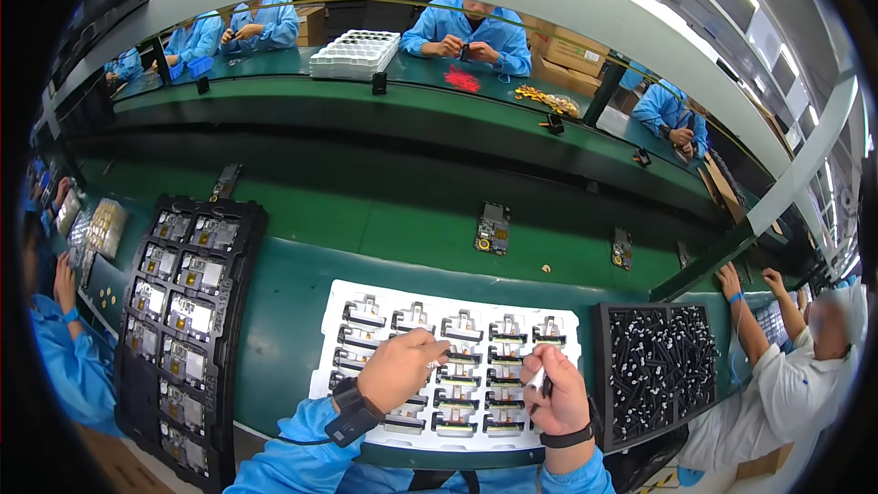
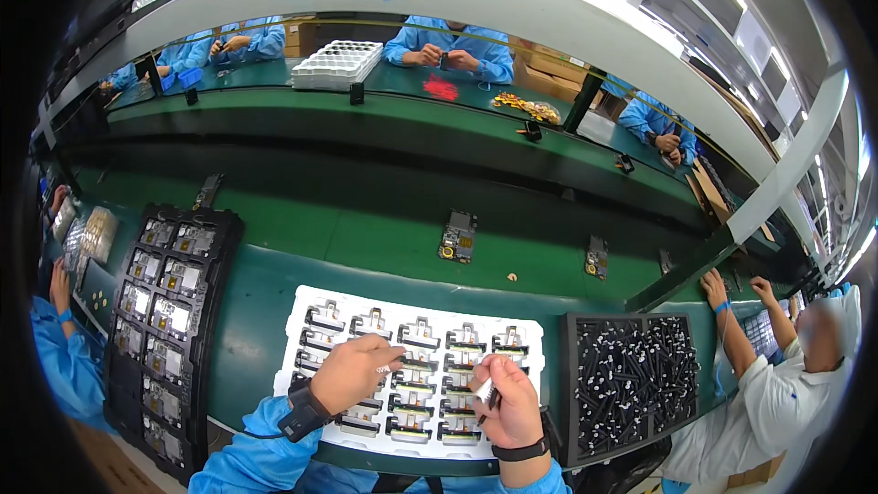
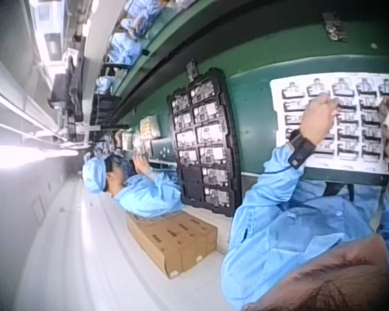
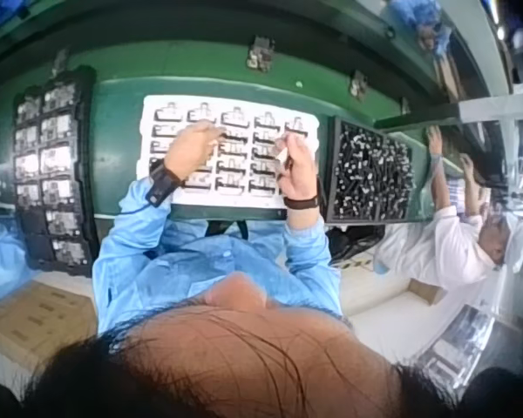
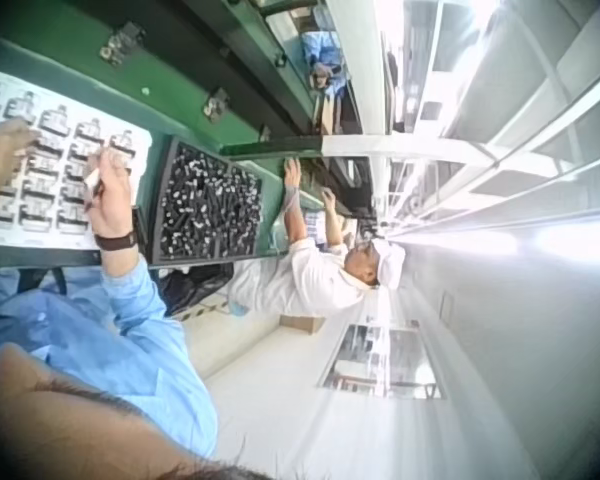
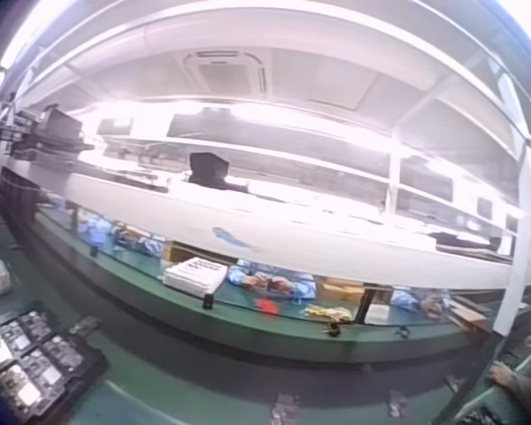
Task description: Assembling and sorting small electronic components into trays on a production line.
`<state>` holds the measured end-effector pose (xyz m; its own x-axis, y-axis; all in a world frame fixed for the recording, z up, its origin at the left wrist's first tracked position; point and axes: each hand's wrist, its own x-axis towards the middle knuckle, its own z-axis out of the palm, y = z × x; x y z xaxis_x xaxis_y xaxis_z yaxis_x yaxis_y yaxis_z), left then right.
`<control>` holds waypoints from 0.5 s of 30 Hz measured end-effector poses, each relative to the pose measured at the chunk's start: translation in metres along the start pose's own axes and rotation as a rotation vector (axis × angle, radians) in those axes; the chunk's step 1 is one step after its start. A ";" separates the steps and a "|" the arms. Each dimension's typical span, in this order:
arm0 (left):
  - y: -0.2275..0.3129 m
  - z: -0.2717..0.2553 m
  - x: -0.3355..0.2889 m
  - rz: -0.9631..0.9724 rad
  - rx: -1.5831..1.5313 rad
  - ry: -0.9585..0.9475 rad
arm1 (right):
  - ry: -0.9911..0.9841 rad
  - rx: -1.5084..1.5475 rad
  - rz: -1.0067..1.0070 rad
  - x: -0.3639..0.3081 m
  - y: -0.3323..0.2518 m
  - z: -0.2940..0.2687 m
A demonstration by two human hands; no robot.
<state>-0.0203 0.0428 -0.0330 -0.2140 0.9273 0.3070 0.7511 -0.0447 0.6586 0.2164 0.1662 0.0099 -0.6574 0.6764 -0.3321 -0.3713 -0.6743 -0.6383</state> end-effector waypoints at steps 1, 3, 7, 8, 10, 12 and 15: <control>0.002 -0.002 0.002 0.006 -0.001 -0.004 | 0.003 0.003 -0.006 -0.001 0.002 -0.005; 0.005 -0.007 0.003 0.019 -0.057 -0.033 | -0.083 0.098 0.091 0.001 0.007 -0.013; 0.005 -0.010 0.000 0.006 -0.042 -0.058 | -0.056 -0.172 0.129 -0.002 0.007 0.001; 0.003 -0.006 -0.001 0.009 -0.030 -0.014 | -0.079 -0.208 0.115 0.001 0.011 -0.007; 0.004 -0.002 0.000 0.017 -0.019 0.022 | -0.046 -0.522 0.026 0.005 0.015 -0.007; 0.006 -0.003 0.001 0.026 -0.042 0.035 | -0.068 -1.176 -0.249 0.011 0.015 -0.002; 0.006 -0.005 0.003 0.018 -0.017 0.003 | -0.092 -1.753 -0.740 0.028 0.026 0.020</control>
<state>-0.0199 0.0429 -0.0248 -0.2027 0.9253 0.3206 0.7442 -0.0673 0.6646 0.1749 0.1615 -0.0017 -0.7505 0.5922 0.2932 0.3943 0.7574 -0.5205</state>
